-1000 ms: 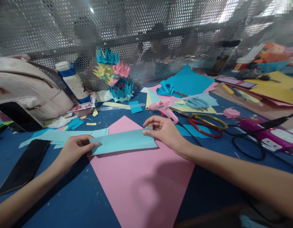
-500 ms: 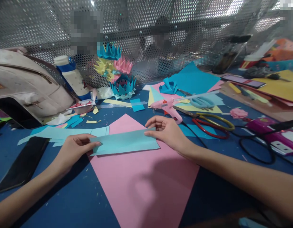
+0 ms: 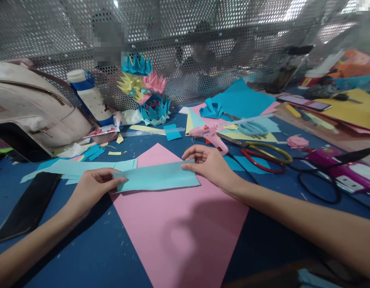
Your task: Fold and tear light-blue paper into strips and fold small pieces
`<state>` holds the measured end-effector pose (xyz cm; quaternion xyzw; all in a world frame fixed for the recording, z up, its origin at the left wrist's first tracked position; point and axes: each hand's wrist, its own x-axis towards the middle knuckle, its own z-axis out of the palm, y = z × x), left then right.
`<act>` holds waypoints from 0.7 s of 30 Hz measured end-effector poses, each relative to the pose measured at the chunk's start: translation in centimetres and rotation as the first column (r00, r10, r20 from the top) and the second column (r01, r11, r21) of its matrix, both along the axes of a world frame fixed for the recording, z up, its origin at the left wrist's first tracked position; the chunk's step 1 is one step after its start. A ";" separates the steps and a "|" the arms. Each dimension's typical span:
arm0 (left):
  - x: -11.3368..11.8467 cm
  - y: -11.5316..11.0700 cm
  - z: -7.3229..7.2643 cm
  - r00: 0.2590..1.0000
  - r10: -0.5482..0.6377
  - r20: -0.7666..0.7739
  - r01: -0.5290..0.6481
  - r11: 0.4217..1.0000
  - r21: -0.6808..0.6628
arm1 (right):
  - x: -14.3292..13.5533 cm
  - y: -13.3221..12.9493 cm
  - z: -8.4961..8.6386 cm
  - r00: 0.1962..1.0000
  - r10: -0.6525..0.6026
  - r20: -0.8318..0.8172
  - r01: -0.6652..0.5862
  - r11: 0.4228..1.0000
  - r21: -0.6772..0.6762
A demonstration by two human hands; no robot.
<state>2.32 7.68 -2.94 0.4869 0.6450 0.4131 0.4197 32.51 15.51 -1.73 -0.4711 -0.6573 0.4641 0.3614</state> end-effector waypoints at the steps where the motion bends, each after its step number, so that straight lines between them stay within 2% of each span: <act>1: 0.0 0.0 0.0 1.000 0.004 -0.005 -0.004 1.000 0.002 | 0.0 0.0 0.0 1.000 -0.004 -0.002 0.004 1.000 0.003; 11: 0.0 0.1 -0.1 0.999 0.028 -0.029 -0.028 1.000 -0.003 | 0.2 0.1 -0.1 0.999 -0.032 -0.025 0.031 0.999 -0.009; 21: -0.3 0.1 0.1 0.999 -0.029 -0.038 0.030 1.000 0.005 | 0.3 0.1 0.0 1.000 -0.021 -0.004 0.021 1.000 0.019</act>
